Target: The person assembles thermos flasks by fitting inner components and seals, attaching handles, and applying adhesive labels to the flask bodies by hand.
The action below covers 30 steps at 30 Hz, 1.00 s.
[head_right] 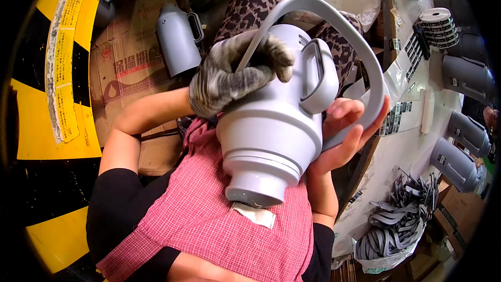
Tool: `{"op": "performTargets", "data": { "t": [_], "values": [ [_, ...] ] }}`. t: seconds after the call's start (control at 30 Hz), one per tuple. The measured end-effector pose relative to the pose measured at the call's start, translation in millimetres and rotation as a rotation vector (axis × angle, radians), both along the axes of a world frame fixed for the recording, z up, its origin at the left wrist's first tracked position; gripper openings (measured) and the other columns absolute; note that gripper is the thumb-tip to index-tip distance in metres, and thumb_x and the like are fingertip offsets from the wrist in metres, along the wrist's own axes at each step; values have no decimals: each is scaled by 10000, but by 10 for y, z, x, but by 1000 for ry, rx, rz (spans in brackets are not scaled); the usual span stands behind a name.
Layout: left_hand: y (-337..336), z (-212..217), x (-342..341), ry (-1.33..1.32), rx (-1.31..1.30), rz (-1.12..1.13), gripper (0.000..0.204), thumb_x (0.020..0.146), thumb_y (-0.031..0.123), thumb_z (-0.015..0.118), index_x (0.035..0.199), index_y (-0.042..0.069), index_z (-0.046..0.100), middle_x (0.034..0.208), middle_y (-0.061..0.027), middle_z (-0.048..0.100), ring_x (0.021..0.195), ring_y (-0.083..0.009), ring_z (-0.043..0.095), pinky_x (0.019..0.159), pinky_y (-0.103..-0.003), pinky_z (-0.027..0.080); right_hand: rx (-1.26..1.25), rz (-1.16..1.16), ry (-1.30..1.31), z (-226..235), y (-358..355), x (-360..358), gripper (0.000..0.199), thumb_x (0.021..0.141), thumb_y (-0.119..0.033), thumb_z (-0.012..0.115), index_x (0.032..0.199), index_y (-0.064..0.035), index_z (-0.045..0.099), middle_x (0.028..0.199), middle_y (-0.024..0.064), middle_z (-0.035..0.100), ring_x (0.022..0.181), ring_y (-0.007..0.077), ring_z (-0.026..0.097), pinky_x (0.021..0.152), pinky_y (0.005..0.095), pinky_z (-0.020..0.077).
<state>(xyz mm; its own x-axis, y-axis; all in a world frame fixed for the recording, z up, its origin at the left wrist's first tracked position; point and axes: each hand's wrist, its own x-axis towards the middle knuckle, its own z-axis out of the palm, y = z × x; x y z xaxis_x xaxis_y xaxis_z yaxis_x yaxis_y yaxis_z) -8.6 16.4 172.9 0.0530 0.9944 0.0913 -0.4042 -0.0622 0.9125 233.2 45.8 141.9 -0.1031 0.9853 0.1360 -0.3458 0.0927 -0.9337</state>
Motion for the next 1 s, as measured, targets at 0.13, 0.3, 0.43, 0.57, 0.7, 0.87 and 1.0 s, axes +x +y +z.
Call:
{"op": "performTargets", "data": {
  "t": [0.13, 0.3, 0.43, 0.57, 0.7, 0.87, 1.0],
  "values": [
    [80, 7, -36, 158, 726, 36, 328, 915, 219, 695, 1173, 36, 607, 1058, -96, 680, 1008, -207, 648, 945, -385, 519, 463, 7, 73, 218, 10, -124, 405, 943, -333, 576, 1284, -135, 484, 909, 33, 478, 892, 184, 497, 924, 405, 429],
    [320, 214, -359, -102, 140, -123, 560, 887, 413, 762, 1171, -35, 583, 1029, -253, 707, 911, -336, 727, 950, -474, 551, 499, 91, 180, 277, 904, -584, 1093, 796, -810, 562, 1564, -69, 325, 1477, 153, 458, 1384, 286, 411, 1205, 475, 230],
    [612, 328, -657, 704, 470, 99, 509, 900, 380, 727, 1209, 2, 581, 1147, -216, 658, 1058, -344, 647, 1022, -526, 452, 30, 796, -114, -129, 1679, -438, 841, 911, -598, 596, 1491, -16, 415, 1481, 162, 489, 1327, 277, 501, 1131, 424, 378],
    [989, -70, -860, 1565, 932, 200, 467, 913, 347, 691, 1246, 39, 580, 1265, -180, 609, 1204, -353, 568, 1095, -579, 354, -144, 535, -36, -434, 1658, -116, 659, 965, -482, 556, 1431, -25, 469, 1398, 132, 550, 1261, 258, 542, 1096, 411, 415],
    [993, -822, -1018, 1704, 972, 302, 436, 927, 314, 656, 1284, 75, 578, 1382, -143, 561, 1351, -361, 488, 1167, -631, 255, -101, -106, 193, -225, 1676, 815, 484, 1019, -367, 515, 1371, -35, 522, 1315, 103, 611, 1195, 239, 583, 1061, 398, 452],
    [42, -1908, -1401, 1350, 167, 763, 483, 1026, 422, 539, 1289, 22, 605, 1340, -158, 597, 1232, -340, 560, 1120, -452, 375, 296, -602, 391, 449, 1901, 2777, 294, 1060, -228, 491, 1272, -44, 578, 1270, 67, 637, 1136, 230, 609, 1033, 404, 485],
    [-781, -3088, -1788, 972, -403, 994, 337, 1020, 253, 602, 1159, -52, 644, 1118, -156, 690, 1009, -257, 634, 963, -386, 477, 618, -744, 197, 818, 2515, 3760, 341, 990, -93, 606, 1276, -8, 442, 1292, 177, 571, 1195, 325, 573, 1016, 521, 511]
  ]
}}
